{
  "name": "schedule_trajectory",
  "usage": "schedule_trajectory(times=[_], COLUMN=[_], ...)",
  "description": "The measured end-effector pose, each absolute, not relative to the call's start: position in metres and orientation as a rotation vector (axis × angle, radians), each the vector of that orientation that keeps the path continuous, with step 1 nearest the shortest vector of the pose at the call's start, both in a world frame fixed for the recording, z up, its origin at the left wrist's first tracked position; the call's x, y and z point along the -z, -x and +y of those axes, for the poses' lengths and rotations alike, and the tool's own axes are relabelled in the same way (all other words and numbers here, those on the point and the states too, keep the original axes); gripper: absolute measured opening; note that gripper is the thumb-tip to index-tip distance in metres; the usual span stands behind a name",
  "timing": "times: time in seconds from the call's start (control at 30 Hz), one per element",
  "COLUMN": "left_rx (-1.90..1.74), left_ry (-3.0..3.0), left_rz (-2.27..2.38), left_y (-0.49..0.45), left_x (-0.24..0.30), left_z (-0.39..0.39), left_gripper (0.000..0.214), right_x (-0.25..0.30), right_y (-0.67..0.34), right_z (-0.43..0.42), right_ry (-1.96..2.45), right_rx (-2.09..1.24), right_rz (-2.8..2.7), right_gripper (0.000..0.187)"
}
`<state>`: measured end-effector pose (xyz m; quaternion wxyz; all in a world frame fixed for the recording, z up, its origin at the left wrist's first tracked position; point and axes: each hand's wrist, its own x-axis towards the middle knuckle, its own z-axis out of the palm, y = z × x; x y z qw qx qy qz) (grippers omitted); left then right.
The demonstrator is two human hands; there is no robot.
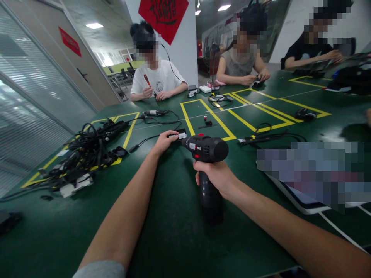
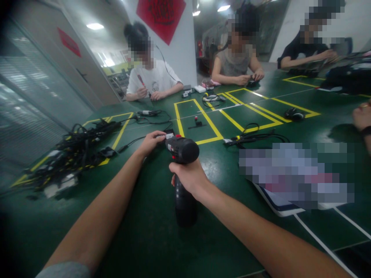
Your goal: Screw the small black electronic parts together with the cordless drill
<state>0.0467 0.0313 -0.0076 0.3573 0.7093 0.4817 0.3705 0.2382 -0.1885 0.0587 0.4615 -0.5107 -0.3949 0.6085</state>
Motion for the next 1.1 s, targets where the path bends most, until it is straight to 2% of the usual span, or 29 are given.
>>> schedule_trajectory(times=[1.1], left_rx=[-0.919], left_ry=[-1.888], left_rz=[1.224], left_y=[-0.0482], left_x=[0.0035], left_z=[0.0269], left_gripper=[0.038], right_x=[-0.0567], right_y=[-0.2386], right_z=[-0.1885], right_ry=[1.261], right_rx=[-1.499], right_rz=[-0.962], right_gripper=[0.005])
